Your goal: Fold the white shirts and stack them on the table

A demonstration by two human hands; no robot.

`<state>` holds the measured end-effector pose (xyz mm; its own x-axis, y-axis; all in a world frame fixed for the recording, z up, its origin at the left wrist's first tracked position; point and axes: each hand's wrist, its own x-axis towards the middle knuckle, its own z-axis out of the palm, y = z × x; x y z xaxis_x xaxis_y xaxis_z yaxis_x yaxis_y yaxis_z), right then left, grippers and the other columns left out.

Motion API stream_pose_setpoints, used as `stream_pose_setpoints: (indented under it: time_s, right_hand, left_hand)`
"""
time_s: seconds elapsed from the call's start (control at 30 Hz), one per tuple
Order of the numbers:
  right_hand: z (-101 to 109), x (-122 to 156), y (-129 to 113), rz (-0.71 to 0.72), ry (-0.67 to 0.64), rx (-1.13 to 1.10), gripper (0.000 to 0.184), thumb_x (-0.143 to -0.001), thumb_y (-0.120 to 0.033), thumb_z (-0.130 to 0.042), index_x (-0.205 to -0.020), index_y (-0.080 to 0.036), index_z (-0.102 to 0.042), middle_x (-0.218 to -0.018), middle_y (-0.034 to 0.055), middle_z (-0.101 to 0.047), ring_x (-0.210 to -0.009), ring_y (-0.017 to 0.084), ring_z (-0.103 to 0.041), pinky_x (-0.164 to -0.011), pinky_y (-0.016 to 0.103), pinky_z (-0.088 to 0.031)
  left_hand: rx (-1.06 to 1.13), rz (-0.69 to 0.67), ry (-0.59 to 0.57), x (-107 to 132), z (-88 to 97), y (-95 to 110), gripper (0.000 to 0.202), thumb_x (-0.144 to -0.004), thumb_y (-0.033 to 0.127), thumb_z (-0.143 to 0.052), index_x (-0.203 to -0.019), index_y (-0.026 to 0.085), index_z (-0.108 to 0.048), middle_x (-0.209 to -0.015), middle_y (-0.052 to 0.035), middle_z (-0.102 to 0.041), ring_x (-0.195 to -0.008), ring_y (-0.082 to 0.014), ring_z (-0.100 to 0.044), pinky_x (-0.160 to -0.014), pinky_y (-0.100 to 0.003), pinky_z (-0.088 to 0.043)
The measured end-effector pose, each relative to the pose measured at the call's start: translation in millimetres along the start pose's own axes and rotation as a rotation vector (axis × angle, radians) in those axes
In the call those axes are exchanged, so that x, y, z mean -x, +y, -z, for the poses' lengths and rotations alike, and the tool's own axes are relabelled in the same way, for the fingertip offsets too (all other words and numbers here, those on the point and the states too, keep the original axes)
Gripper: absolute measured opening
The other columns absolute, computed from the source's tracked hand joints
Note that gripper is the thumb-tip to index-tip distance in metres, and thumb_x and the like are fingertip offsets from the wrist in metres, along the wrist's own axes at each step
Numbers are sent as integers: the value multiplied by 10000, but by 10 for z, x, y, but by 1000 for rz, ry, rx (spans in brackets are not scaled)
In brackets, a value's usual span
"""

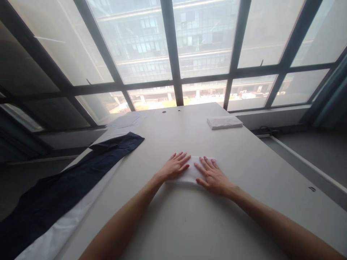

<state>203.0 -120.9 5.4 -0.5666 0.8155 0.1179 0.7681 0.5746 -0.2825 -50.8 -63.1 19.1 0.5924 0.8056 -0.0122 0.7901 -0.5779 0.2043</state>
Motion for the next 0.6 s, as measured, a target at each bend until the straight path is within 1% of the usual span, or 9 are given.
stream_pose_setpoints:
  time_s: [0.13,0.2,0.3,0.37,0.43,0.47,0.5,0.53,0.6]
  right_hand:
    - [-42,31,33,-15,28,-8,693,-992,-560,-457,-1593,-238,-329,-1681,128,-159,-1557,324,-72,-1242,563,-53]
    - [-56,42,43,-13,38,-53,670,-996,-542,-455,-1582,-234,-356,-1678,125,-176,-1557,315,-84,-1243,565,-42]
    - [-20,82,107,-59,128,-215,617,-1004,-482,-431,-1555,-205,-406,-1666,127,-237,-1555,286,-137,-1250,550,-56]
    - [76,137,187,-183,269,-403,591,-991,-455,-430,-1511,-177,-466,-1624,146,-349,-1527,274,-248,-1250,521,-145]
    - [229,223,272,-384,362,-662,569,-961,-459,-458,-1441,-162,-530,-1531,169,-482,-1434,286,-421,-1192,496,-319]
    - [316,275,307,-496,347,-805,551,-946,-468,-478,-1401,-167,-557,-1478,173,-533,-1356,294,-510,-1125,486,-415]
    - [400,331,335,-603,285,-945,525,-933,-477,-503,-1355,-177,-583,-1429,174,-571,-1266,298,-585,-1039,475,-493]
    - [477,386,356,-692,189,-1071,493,-919,-486,-533,-1304,-187,-604,-1383,172,-599,-1173,296,-640,-950,461,-546]
    - [588,474,381,-804,-27,-1277,412,-893,-482,-599,-1187,-195,-626,-1281,163,-650,-1011,275,-699,-820,428,-589]
  left_hand:
    - [84,85,-5,9,-12,-190,647,-1051,576,-229,-1613,257,-251,-1675,-66,-223,-1562,-258,-117,-1238,-554,-66]
    - [159,149,20,-7,-33,-274,669,-1046,564,-231,-1615,212,-248,-1674,-87,-214,-1562,-254,-112,-1243,-533,-50]
    - [378,283,158,-24,-15,-383,702,-1034,544,-221,-1588,121,-304,-1659,-138,-244,-1548,-240,-188,-1254,-439,-106]
    - [562,383,314,22,47,-435,724,-1016,563,-235,-1545,91,-380,-1632,-166,-315,-1516,-247,-290,-1229,-392,-221]
    - [696,481,418,152,136,-455,725,-975,597,-340,-1485,97,-464,-1556,-190,-446,-1430,-287,-435,-1147,-398,-365]
    - [738,528,414,247,185,-448,720,-940,609,-420,-1447,105,-504,-1487,-198,-525,-1353,-308,-516,-1080,-407,-431]
    - [768,565,367,355,234,-428,709,-900,612,-498,-1403,114,-543,-1397,-198,-599,-1254,-319,-588,-999,-409,-484]
    - [794,594,286,468,282,-397,692,-860,612,-562,-1350,123,-580,-1297,-186,-656,-1145,-316,-639,-917,-400,-518]
    - [856,619,80,672,376,-312,653,-790,623,-652,-1227,138,-640,-1099,-137,-709,-963,-278,-676,-803,-369,-536]
